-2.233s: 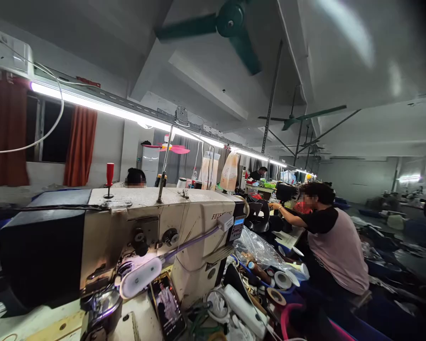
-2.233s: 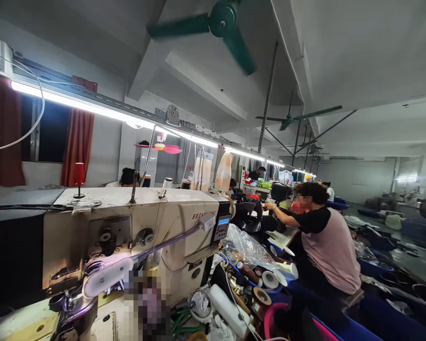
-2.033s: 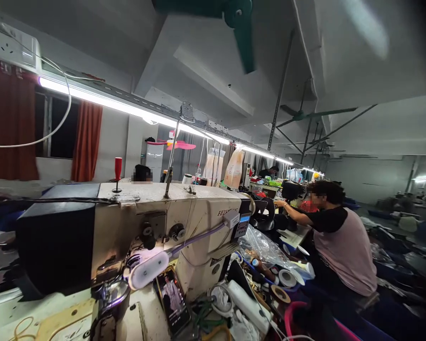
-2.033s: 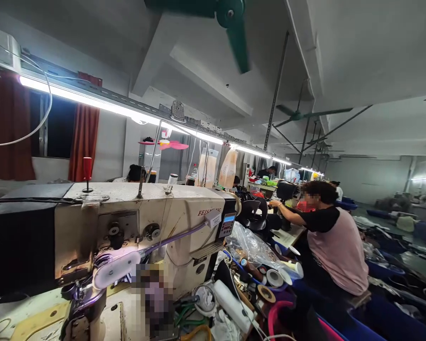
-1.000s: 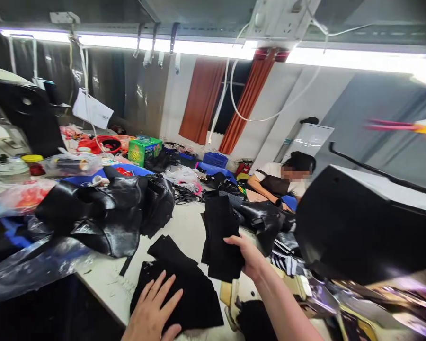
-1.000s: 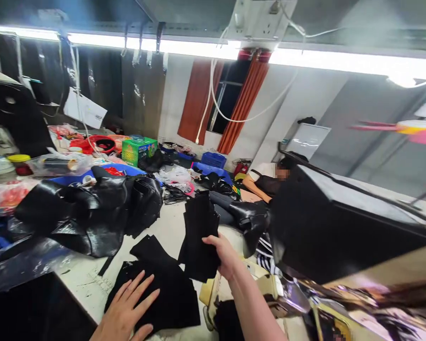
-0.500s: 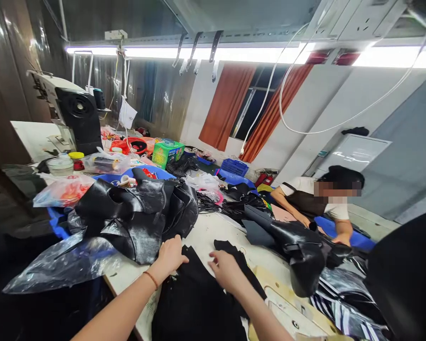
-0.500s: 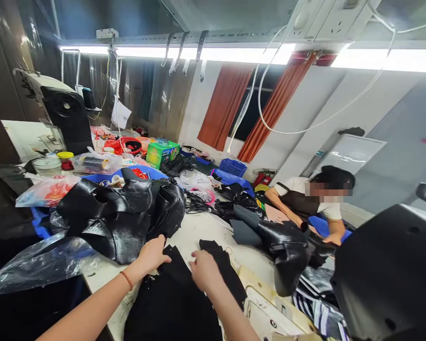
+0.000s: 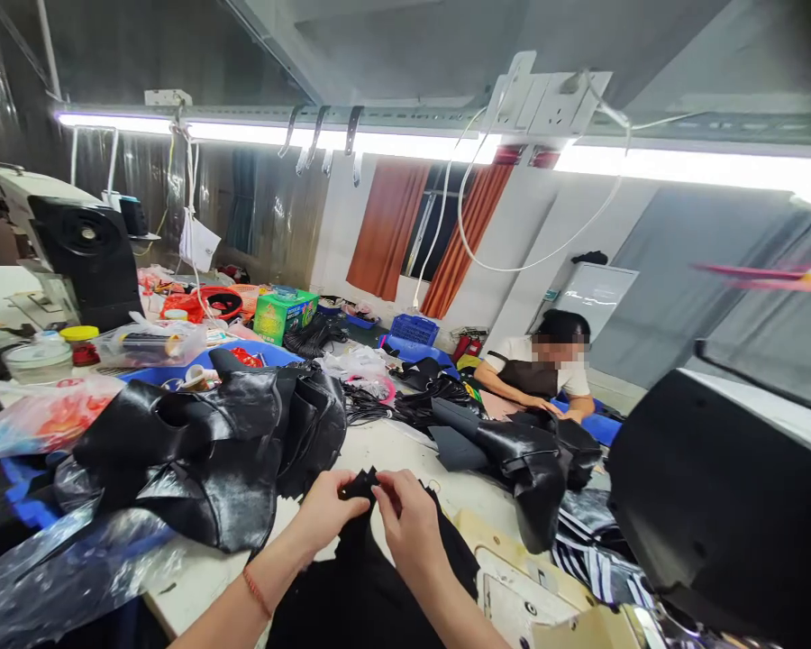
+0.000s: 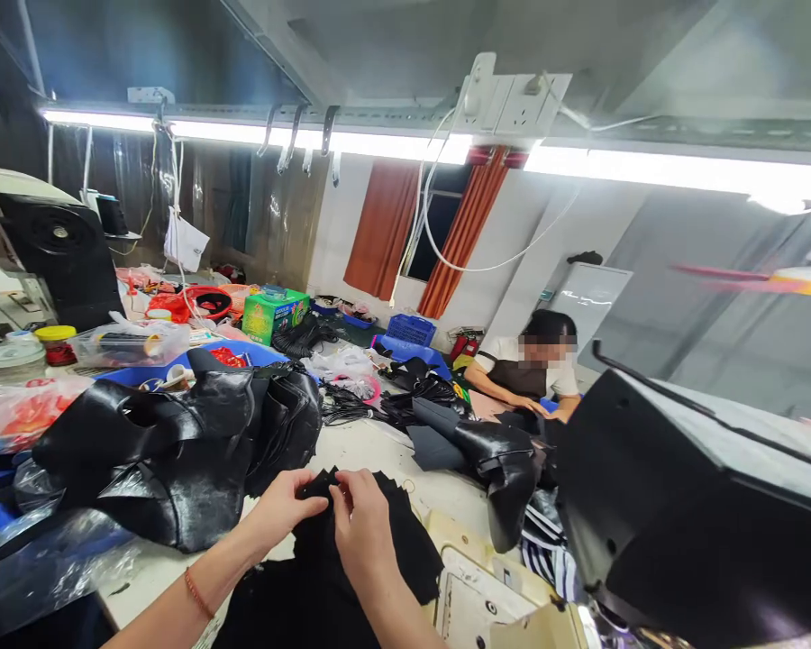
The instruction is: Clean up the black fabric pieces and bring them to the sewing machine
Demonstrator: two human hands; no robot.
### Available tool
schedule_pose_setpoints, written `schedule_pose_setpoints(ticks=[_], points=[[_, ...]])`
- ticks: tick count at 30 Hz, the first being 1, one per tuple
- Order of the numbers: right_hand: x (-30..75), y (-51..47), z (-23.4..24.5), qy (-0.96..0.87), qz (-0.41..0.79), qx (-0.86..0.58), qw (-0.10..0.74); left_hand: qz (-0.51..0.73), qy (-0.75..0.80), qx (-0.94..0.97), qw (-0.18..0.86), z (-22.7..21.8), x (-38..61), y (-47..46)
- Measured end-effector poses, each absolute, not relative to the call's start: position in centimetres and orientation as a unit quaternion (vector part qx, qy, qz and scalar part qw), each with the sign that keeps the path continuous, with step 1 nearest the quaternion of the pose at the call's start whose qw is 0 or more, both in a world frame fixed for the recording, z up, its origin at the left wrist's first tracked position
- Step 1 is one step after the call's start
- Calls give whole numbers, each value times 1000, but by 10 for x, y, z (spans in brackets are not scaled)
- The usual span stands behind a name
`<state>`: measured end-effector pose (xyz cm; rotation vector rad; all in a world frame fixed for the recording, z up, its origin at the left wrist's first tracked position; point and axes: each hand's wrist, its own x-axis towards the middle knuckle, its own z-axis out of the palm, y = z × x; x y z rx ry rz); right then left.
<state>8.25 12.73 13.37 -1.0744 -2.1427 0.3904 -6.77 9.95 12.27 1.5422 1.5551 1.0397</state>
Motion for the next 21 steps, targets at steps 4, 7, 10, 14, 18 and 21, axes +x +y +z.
schedule_pose_setpoints(ticks=[4, 7, 10, 14, 18, 21], points=[[96, 118, 150, -840, 106, -390, 362, 452, 557, 615, 327, 149, -46, 84], [104, 111, 151, -852, 74, -378, 355, 463, 549, 630, 298, 156, -37, 76], [109, 110, 152, -855, 70, -374, 352, 463, 539, 644, 284, 157, -36, 73], [123, 120, 162, -808, 106, -429, 390, 473, 527, 635, 309, 156, -39, 69], [138, 119, 181, -782, 183, -452, 388, 482, 520, 603, 366, 156, -43, 70], [137, 106, 187, -824, 202, -392, 356, 490, 511, 591, 387, 158, -41, 71]])
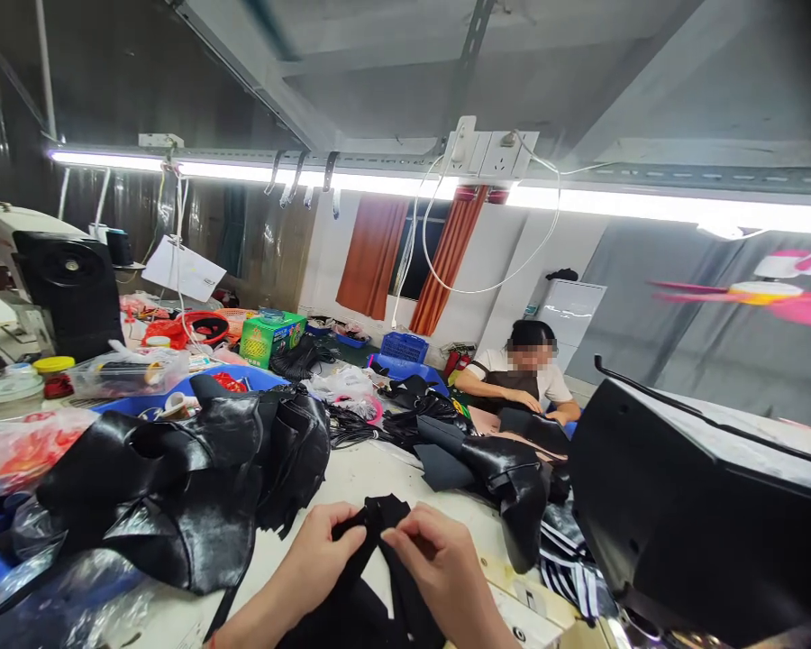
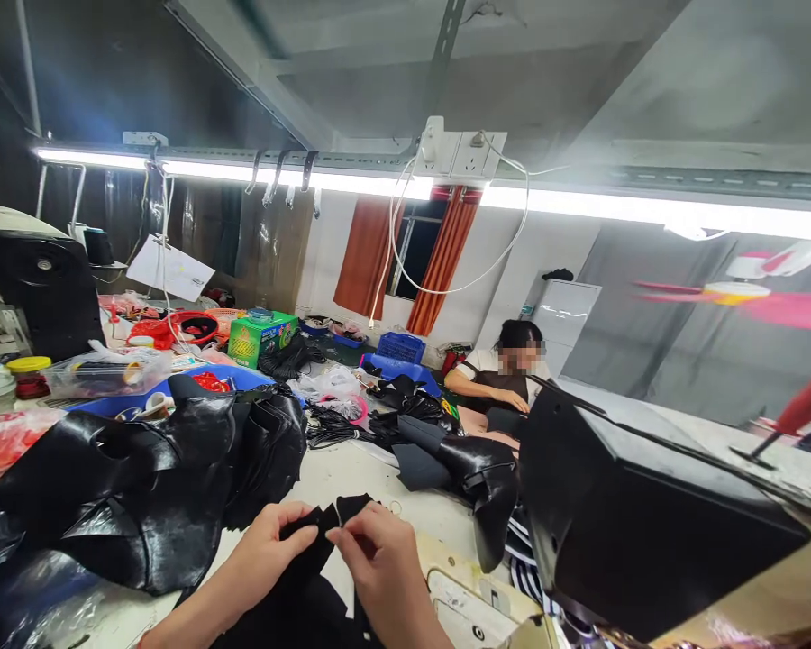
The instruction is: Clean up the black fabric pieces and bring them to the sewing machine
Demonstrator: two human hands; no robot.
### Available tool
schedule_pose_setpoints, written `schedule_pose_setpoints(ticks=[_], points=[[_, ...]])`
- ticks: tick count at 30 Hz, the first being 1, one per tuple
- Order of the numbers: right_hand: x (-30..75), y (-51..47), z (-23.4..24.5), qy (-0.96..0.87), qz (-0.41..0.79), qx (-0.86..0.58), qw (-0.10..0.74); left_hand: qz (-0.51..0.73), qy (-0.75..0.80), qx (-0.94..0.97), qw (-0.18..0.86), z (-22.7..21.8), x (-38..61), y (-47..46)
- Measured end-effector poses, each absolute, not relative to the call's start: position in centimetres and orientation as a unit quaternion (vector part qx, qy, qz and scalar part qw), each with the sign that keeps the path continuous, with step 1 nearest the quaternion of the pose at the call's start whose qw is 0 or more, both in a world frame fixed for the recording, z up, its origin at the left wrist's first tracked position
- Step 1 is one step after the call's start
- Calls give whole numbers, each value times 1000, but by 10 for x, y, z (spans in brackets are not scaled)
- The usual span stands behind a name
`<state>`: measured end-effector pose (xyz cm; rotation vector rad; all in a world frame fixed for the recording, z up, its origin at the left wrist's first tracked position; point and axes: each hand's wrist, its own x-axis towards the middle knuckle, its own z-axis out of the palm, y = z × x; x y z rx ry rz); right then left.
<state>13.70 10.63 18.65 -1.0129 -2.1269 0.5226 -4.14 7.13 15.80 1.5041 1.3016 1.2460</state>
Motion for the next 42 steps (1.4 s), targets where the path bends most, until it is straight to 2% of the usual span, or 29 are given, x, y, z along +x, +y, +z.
schedule_pose_setpoints(ticks=[4, 9, 14, 18, 21, 25, 35, 42], points=[[127, 96, 179, -869, 138, -327, 346, 488, 494, 602, 395, 161, -35, 70], [119, 100, 163, -887, 35, -309, 340, 496, 513, 604, 356, 164, -30, 62], [119, 106, 157, -818, 142, -367, 419, 510, 508, 590, 366, 163, -28, 60], [128, 110, 171, -772, 200, -412, 440, 515, 502, 563, 407, 161, -32, 61], [133, 108, 186, -767, 275, -404, 416, 515, 502, 550, 424, 158, -33, 62], [130, 103, 191, -775, 334, -418, 335, 509, 494, 557, 432, 157, -30, 60], [132, 95, 198, -819, 302, -382, 305, 491, 504, 579, 412, 162, -33, 56], [134, 91, 196, -884, 185, -316, 290, 481, 503, 608, 382, 167, -33, 49]])
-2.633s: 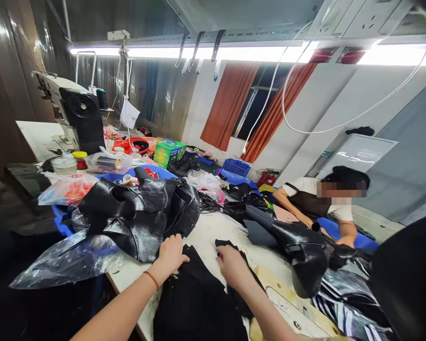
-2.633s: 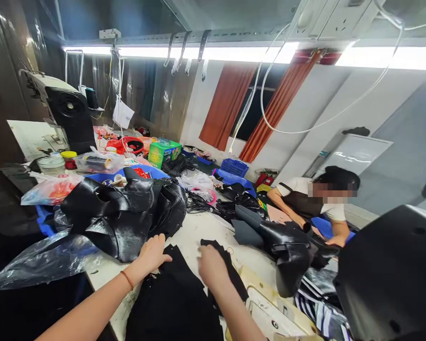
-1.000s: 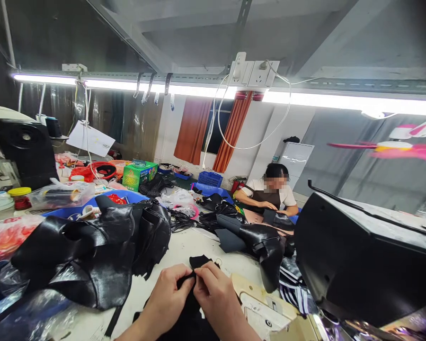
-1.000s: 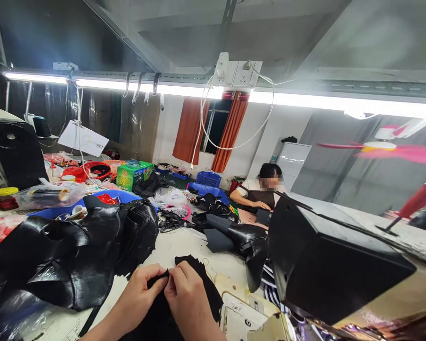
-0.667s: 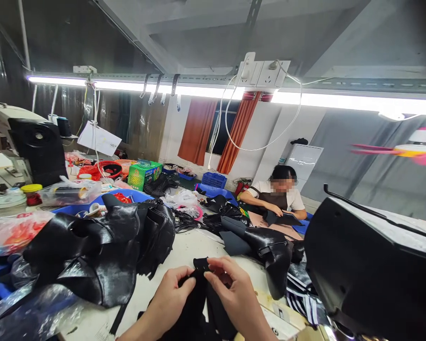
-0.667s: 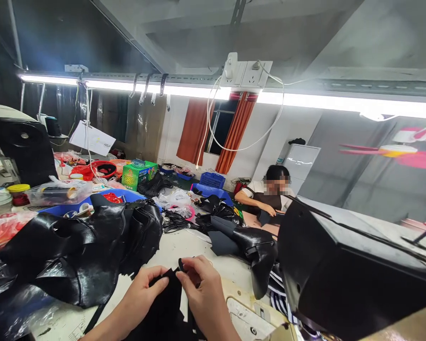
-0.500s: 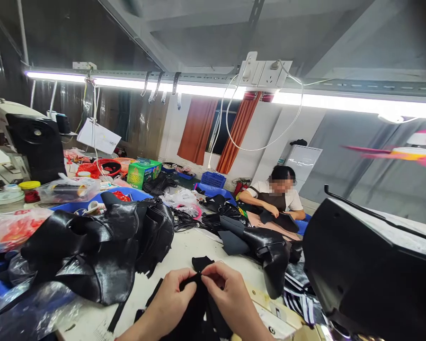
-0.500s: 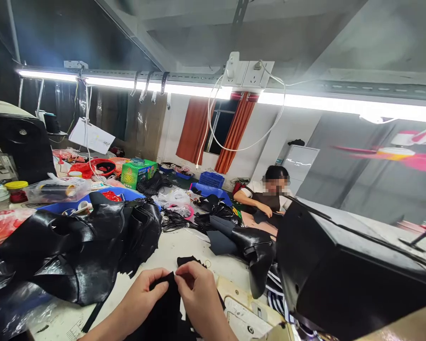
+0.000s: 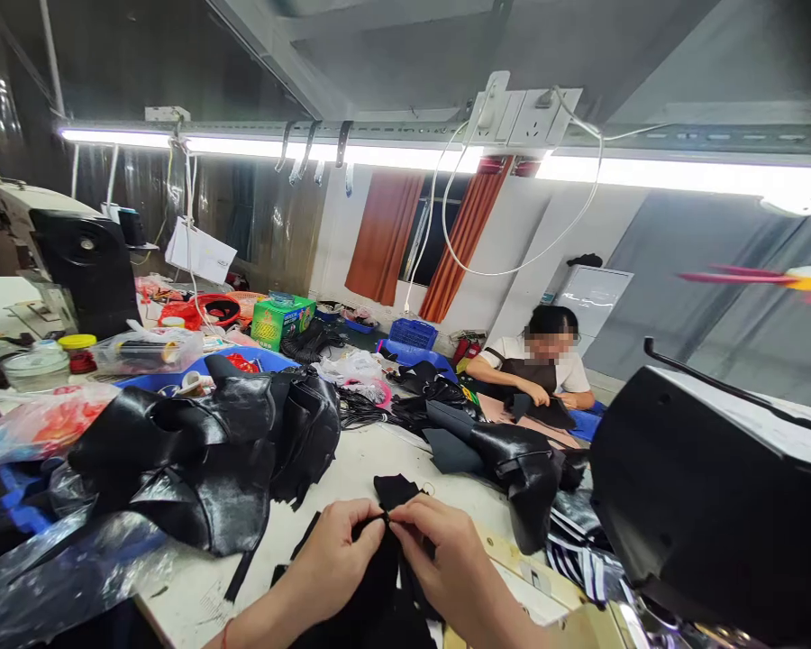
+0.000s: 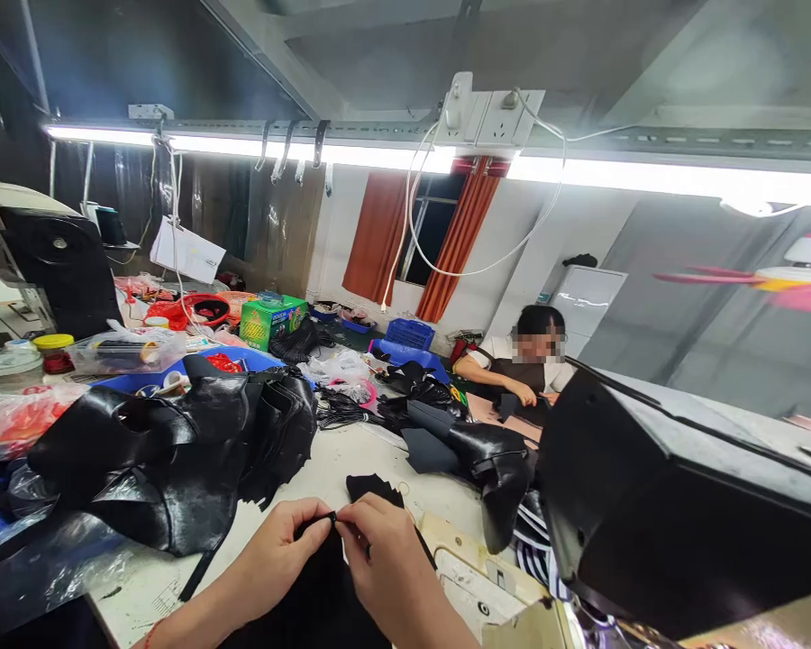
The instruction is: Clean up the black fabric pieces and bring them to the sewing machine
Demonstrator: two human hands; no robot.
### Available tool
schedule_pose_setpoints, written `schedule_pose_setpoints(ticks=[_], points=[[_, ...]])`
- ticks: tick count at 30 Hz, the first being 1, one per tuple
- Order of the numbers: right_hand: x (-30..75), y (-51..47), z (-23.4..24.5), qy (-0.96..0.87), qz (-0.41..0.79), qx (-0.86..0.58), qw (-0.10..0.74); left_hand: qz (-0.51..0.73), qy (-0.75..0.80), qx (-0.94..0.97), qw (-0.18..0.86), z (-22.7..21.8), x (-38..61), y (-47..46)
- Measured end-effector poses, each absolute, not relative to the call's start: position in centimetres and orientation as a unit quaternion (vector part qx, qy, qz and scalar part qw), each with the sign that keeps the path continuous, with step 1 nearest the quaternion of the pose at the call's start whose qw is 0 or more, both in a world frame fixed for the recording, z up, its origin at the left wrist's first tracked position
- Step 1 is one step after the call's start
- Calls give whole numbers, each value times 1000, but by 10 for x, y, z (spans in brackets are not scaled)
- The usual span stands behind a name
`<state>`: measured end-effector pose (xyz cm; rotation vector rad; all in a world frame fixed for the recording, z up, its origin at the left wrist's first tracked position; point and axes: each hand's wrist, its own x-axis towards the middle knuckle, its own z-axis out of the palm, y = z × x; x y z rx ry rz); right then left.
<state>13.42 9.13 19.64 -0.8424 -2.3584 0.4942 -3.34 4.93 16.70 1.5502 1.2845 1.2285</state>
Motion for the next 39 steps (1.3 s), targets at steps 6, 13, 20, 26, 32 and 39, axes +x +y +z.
schedule_pose_setpoints(ticks=[6, 13, 20, 26, 32, 39], points=[[128, 86, 191, -894, 146, -329, 266, 468, 512, 637, 337, 173, -31, 41], [144, 103, 159, -730, 376, -450, 351, 476, 509, 610, 377, 176, -36, 36], [156, 87, 120, -635, 520, -474, 320, 478, 518, 601, 378, 160, -51, 82], [193, 159, 119, -679, 323, -627, 207, 405, 639, 595, 272, 145, -102, 80], [149, 129, 106, -845, 161, -489, 148, 295, 742, 527, 290, 94, -113, 2], [46, 80, 77, -919, 212, -314, 111, 304, 776, 461, 306, 64, -93, -6]])
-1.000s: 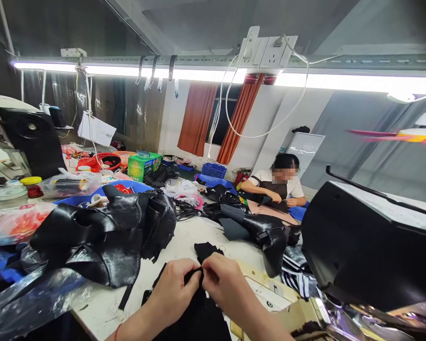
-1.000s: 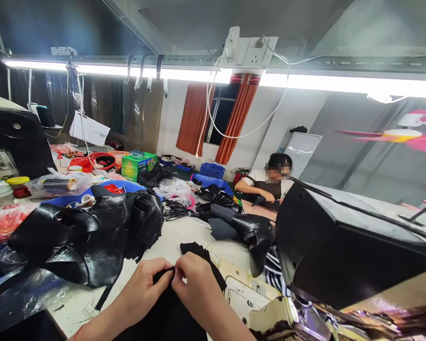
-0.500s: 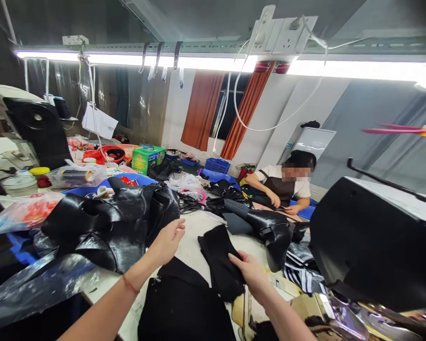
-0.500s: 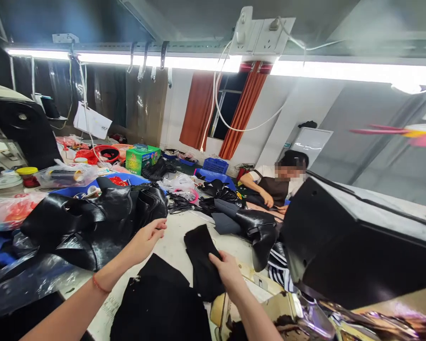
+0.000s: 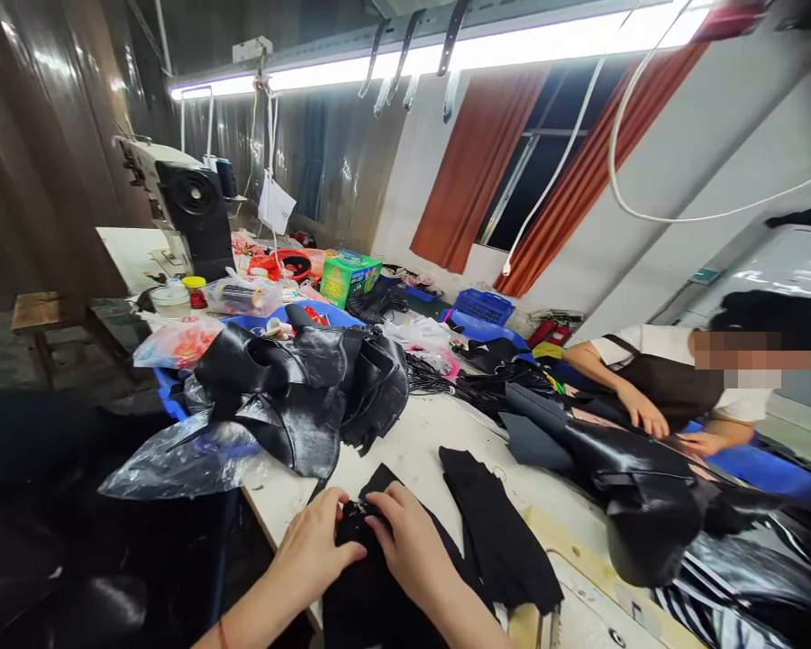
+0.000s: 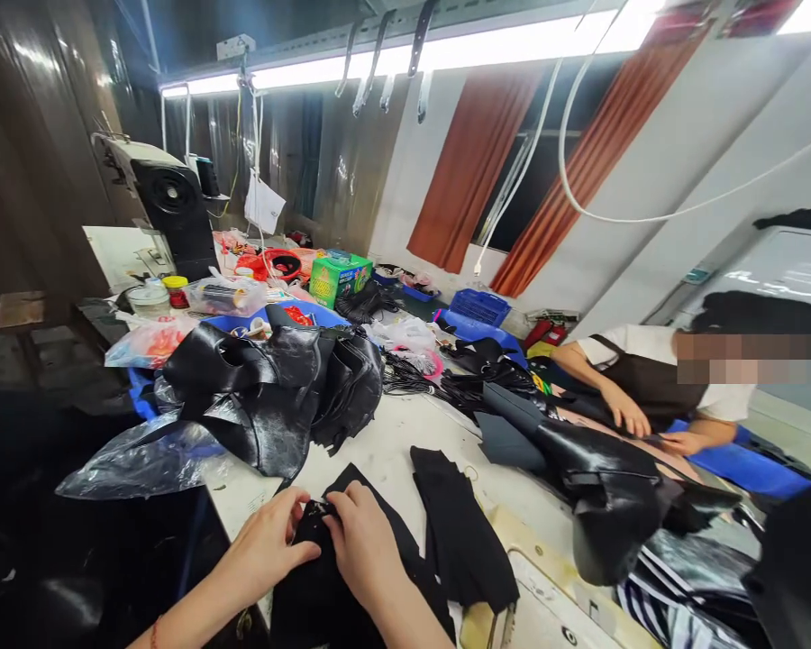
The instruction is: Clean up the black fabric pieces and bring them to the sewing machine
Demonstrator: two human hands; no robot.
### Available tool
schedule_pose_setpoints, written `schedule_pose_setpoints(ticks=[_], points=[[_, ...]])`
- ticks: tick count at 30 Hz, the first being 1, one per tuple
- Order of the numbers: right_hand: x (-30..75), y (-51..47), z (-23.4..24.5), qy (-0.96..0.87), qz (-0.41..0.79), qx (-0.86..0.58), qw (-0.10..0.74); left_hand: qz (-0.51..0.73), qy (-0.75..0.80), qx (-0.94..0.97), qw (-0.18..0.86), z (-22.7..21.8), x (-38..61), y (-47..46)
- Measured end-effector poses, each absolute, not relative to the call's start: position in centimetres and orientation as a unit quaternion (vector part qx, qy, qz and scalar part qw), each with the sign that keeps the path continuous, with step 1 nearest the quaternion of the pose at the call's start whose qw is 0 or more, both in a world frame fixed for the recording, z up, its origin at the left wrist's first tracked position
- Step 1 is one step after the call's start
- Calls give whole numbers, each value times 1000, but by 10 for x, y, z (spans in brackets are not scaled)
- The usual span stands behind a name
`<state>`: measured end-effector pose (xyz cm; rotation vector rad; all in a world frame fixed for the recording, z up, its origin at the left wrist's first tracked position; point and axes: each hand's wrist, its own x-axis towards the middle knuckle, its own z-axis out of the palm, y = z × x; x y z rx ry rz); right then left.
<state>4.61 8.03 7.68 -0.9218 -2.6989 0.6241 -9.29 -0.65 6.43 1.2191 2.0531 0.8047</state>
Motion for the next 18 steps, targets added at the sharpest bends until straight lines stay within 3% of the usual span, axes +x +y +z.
schedule_pose_setpoints(ticks=[4, 9, 14, 18], points=[[23, 99, 70, -912, 209, -331, 125, 323, 777, 441, 311, 60, -88, -5], [32, 142, 94, -854, 188, -440, 202, 368, 756, 422, 338, 50, -86, -10], [31, 117, 102, -919, 230, -305, 101, 412, 744, 388, 356, 40, -84, -11], [19, 93, 95, -941, 186, -279, 38, 424, 744, 374, 355, 38, -82, -12]])
